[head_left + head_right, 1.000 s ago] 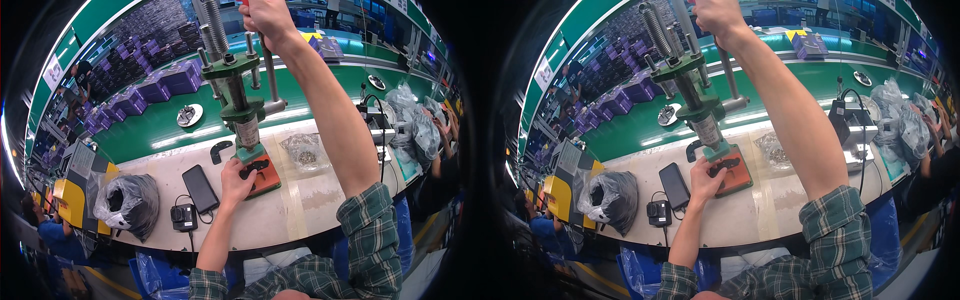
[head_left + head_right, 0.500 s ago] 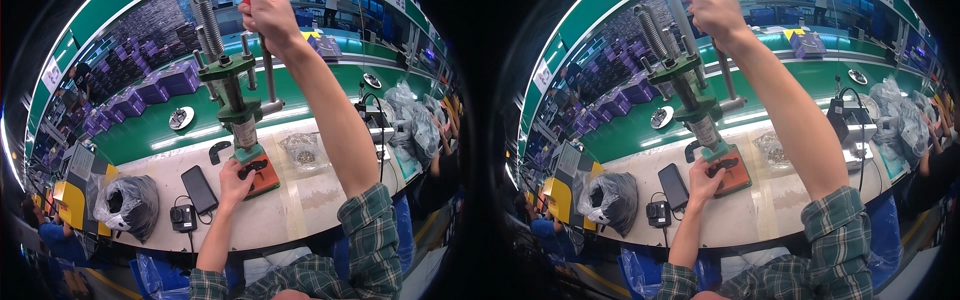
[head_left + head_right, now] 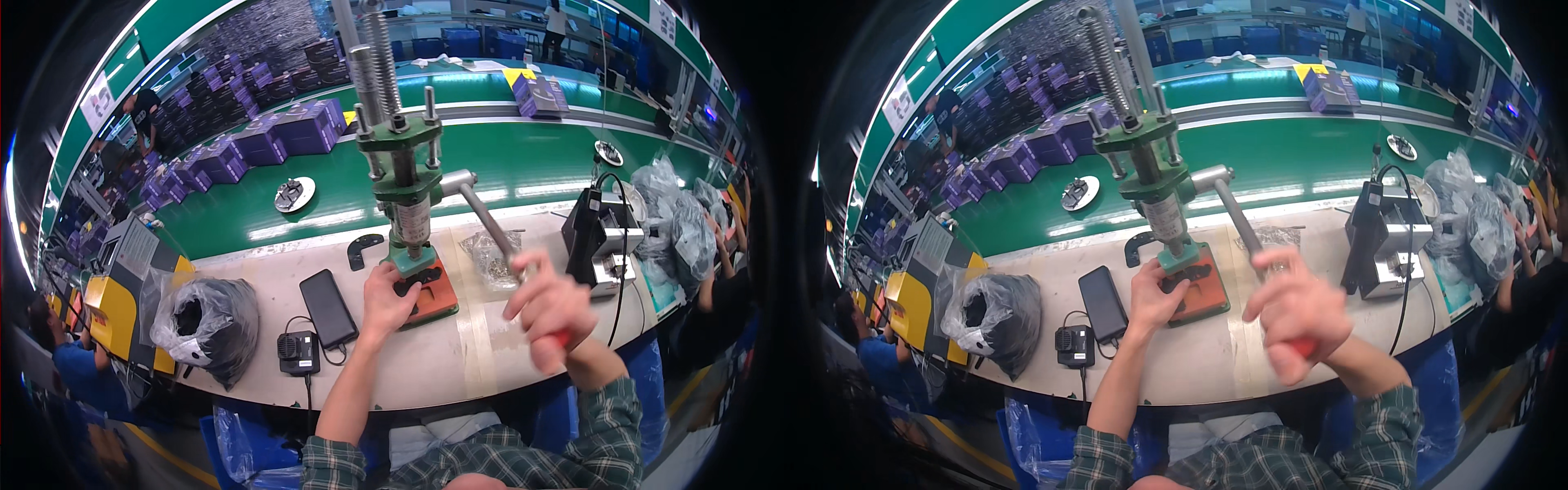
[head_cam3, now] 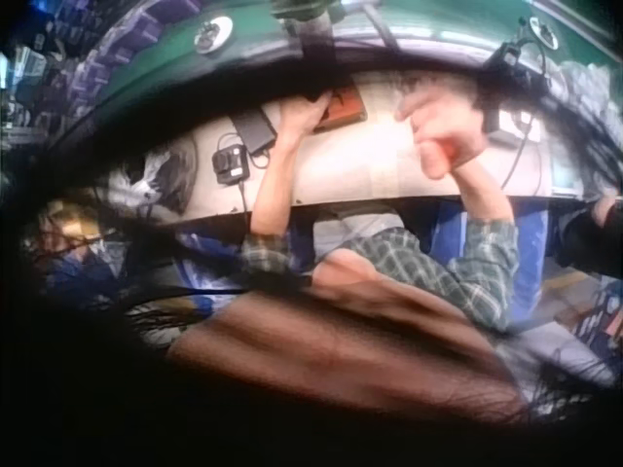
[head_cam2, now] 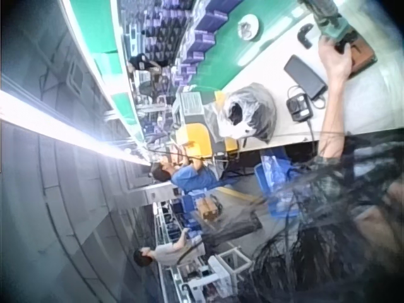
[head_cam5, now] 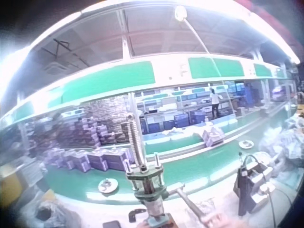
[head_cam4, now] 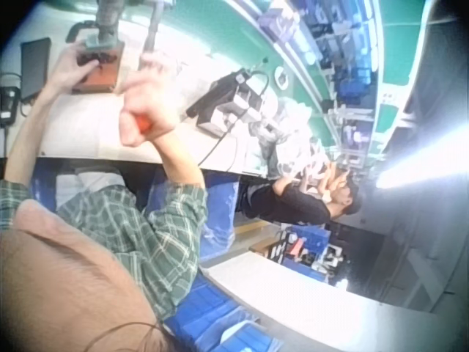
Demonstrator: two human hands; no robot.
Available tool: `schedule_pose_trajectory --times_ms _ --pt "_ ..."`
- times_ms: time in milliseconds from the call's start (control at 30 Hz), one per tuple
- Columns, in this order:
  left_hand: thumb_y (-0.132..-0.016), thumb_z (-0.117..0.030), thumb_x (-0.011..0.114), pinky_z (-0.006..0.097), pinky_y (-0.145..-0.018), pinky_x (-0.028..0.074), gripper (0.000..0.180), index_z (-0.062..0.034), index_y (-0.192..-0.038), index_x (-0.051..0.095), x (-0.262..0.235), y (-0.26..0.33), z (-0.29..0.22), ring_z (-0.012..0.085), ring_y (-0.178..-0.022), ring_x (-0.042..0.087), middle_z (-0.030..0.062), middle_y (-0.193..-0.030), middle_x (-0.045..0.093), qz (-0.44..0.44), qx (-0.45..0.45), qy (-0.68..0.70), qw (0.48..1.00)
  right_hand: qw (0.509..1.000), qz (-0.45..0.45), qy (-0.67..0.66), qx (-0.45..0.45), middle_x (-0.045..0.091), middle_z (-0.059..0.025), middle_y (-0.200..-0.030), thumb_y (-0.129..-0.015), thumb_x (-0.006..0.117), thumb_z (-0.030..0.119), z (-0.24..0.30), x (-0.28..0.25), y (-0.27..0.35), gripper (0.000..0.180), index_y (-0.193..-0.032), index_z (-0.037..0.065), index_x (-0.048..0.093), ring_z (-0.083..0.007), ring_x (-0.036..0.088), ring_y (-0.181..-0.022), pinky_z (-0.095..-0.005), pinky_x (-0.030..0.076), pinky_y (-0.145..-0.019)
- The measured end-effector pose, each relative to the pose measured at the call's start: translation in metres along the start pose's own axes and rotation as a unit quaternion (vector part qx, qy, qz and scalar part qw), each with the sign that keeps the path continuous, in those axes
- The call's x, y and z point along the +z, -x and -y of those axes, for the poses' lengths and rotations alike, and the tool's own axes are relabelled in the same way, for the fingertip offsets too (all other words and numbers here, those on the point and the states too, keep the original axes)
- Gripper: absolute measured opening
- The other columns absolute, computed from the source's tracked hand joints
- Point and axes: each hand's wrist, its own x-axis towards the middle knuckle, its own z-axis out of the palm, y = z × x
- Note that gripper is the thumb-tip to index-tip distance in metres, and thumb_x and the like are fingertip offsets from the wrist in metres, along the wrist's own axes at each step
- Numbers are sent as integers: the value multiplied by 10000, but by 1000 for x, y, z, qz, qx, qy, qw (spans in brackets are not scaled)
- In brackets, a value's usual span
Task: The person assembles small metal components by hand on a factory assembly line, using a manual press and an electric screwdriver to join metal plates and electronic parts with screws.
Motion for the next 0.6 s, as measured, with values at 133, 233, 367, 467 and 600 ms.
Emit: schedule_pose_trajectory --times_ms 133,233,367,467,600 --pt "-765 -149 794 410 -863 538 280 2 -1000 774 6 -5 -8 324 -965 643 148 -1000 687 9 20 -10 1000 973 106 207 3 599 5 -723 -750 744 111 -25 17 85 190 -712 129 558 -193 711 -868 -514 446 -1075" --pt "-764 -151 796 412 -855 537 267 5 -979 771 1 -3 -7 333 -945 646 155 -992 682 5 7 -21 1000 952 148 267 -18 607 1 -769 -756 761 125 -40 26 100 219 -708 137 548 -192 697 -941 -497 427 -1109" --pt "-757 -167 827 391 -796 531 357 4 -1060 747 -3 -1 -8 298 -874 645 138 -960 645 11 -20 -33 999 944 168 279 -48 620 -5 -819 -779 764 136 -51 24 107 223 -740 139 544 -198 675 -1008 -501 381 -1161" --pt "-745 -180 866 353 -751 519 529 1 -1210 690 -6 2 -14 233 -831 627 92 -938 595 15 -19 17 1000 923 231 303 -48 630 -13 -895 -805 757 153 -73 24 116 198 -837 130 564 -180 640 -1139 -509 301 -1210" --pt "-740 -186 902 268 -701 492 647 20 -1291 632 -10 11 2 131 -774 560 49 -995 563 -2 46 85 995 920 250 301 -16 641 -16 -916 -822 739 153 -41 19 102 162 -858 126 583 -197 650 -1150 -540 335 -1180"
